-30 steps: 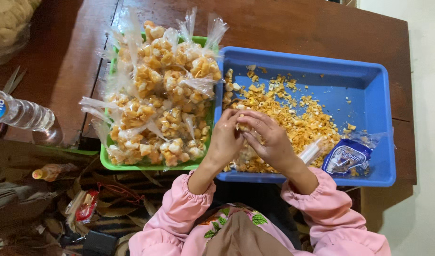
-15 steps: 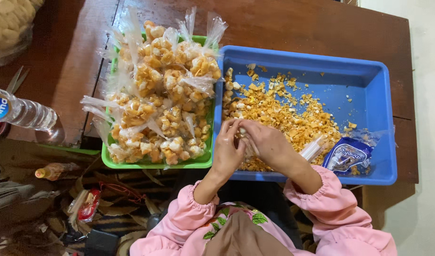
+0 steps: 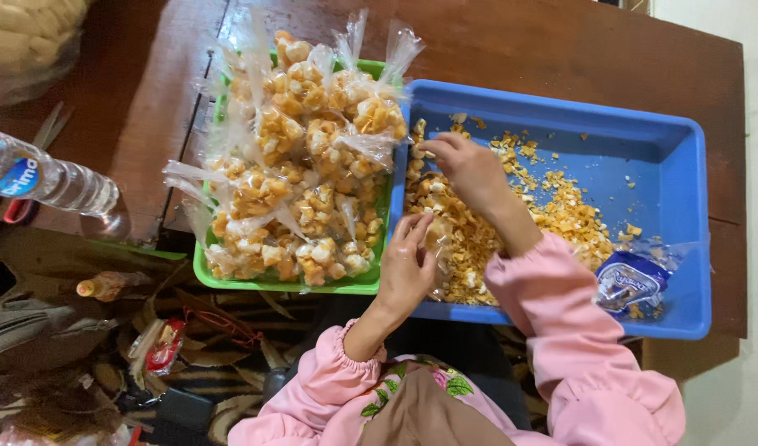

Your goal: The person picks up pieces of snacks from a tray and places them into small plastic bags, then places the filled bags into a green container.

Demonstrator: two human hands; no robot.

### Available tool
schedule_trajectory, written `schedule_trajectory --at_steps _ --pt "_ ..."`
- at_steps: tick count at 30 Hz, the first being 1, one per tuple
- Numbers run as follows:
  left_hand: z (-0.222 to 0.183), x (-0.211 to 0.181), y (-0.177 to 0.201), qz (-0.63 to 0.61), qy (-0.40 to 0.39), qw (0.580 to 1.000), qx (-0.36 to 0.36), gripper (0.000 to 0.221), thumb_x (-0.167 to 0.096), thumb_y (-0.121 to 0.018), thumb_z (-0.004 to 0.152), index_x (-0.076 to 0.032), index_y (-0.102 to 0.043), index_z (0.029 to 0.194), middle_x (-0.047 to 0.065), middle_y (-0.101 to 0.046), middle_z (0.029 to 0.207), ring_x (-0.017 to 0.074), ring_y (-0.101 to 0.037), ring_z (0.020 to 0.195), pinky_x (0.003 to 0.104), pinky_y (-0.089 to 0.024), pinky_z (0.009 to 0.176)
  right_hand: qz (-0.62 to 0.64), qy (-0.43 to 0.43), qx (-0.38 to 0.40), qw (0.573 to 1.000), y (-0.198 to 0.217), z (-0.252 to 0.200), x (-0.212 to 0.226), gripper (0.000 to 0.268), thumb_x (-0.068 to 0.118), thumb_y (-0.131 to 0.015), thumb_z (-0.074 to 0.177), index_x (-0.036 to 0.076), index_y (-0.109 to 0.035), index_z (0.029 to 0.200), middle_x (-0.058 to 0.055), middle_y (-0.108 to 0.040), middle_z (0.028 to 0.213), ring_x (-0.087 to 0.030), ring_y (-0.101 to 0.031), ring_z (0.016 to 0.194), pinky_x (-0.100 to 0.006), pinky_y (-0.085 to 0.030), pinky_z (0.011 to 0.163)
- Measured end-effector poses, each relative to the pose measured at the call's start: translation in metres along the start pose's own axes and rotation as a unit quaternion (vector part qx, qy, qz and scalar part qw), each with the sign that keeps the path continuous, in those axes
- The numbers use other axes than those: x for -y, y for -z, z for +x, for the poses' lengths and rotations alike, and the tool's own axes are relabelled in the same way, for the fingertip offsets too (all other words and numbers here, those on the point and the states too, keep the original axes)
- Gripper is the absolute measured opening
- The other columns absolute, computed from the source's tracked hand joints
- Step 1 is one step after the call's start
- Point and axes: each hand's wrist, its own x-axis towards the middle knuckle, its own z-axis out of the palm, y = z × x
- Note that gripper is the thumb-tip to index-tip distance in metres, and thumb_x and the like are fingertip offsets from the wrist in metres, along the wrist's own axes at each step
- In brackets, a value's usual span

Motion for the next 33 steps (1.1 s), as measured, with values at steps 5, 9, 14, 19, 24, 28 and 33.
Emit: schedule_trajectory --at_steps 5,9,14,19,24,28,33 --pt "-0.002 0.008 0.012 0.025 0.017 1.000 -0.009 0.060 0.003 -0.058 0.074 -0.002 -0.064 0.133 0.013 -0.062 0.123 0.0410 -0.067 0.108 0.047 -0.058 0.083 -0.073 -0.004 0.091 0.993 -0.065 0.016 -0.039 0.033 0.016 -0.067 0.094 0.025 -0.063 0.125 -0.007 -0.062 0.122 -0.038 -0.072 0.093 -0.052 -0.062 0.076" --pt "-0.002 0.011 0.014 0.022 0.023 0.999 -0.009 0.058 0.000 -0.057 0.075 -0.006 -0.065 0.132 0.011 -0.063 0.124 0.0414 -0.068 0.107 0.048 -0.058 0.083 0.079 -0.136 0.107 0.982 -0.045 0.016 -0.029 0.020 0.010 -0.067 0.095 0.013 -0.067 0.114 -0.015 -0.067 0.112 -0.045 -0.070 0.095 -0.057 -0.062 0.076" --pt "0.008 0.004 0.015 -0.041 0.048 0.998 -0.022 0.058 0.001 -0.057 0.074 -0.004 -0.067 0.131 0.014 -0.064 0.121 0.0352 -0.071 0.079 0.039 -0.058 0.065 0.355 -0.180 -0.021 0.917 0.026 -0.020 0.024 0.038 0.009 -0.079 0.092 0.017 -0.069 0.127 -0.008 -0.071 0.112 -0.028 -0.071 0.096 -0.044 -0.059 0.087" --pt "0.015 0.001 -0.004 -0.121 0.062 0.990 -0.037 0.059 0.002 -0.057 0.071 -0.002 -0.068 0.129 0.013 -0.064 0.120 0.0190 -0.067 0.058 0.029 -0.052 0.051 0.328 -0.090 -0.055 0.939 0.066 -0.059 0.093 0.040 0.015 -0.085 0.085 0.017 -0.073 0.122 -0.005 -0.077 0.098 -0.024 -0.076 0.092 -0.042 -0.057 0.094" --pt "0.008 -0.001 -0.007 -0.169 0.056 0.984 -0.032 0.060 0.009 -0.055 0.074 0.002 -0.065 0.133 0.013 -0.063 0.122 0.0098 -0.060 0.057 0.024 -0.049 0.049 0.026 0.071 -0.045 0.996 0.051 -0.090 0.082 0.046 0.021 -0.073 0.093 0.012 -0.062 0.137 -0.009 -0.073 0.115 -0.023 -0.072 0.105 -0.050 -0.048 0.107" --pt "0.006 -0.012 -0.003 -0.139 0.048 0.989 -0.016 0.060 0.009 -0.055 0.074 0.005 -0.063 0.133 0.016 -0.063 0.122 0.0130 -0.062 0.057 0.026 -0.049 0.049 -0.043 0.096 0.018 0.994 0.068 -0.092 0.085 0.046 0.020 -0.058 0.101 0.009 -0.052 0.145 -0.010 -0.070 0.121 -0.019 -0.071 0.109 -0.041 -0.049 0.100" --pt "0.003 -0.015 -0.009 -0.092 0.052 0.994 -0.005 0.059 0.006 -0.055 0.076 0.001 -0.064 0.134 0.013 -0.060 0.125 0.0166 -0.065 0.057 0.028 -0.053 0.051 -0.143 0.087 0.047 0.985 0.064 -0.097 0.085 0.028 0.024 -0.061 0.100 0.010 -0.067 0.123 -0.004 -0.069 0.125 -0.017 -0.073 0.097 -0.033 -0.056 0.076"
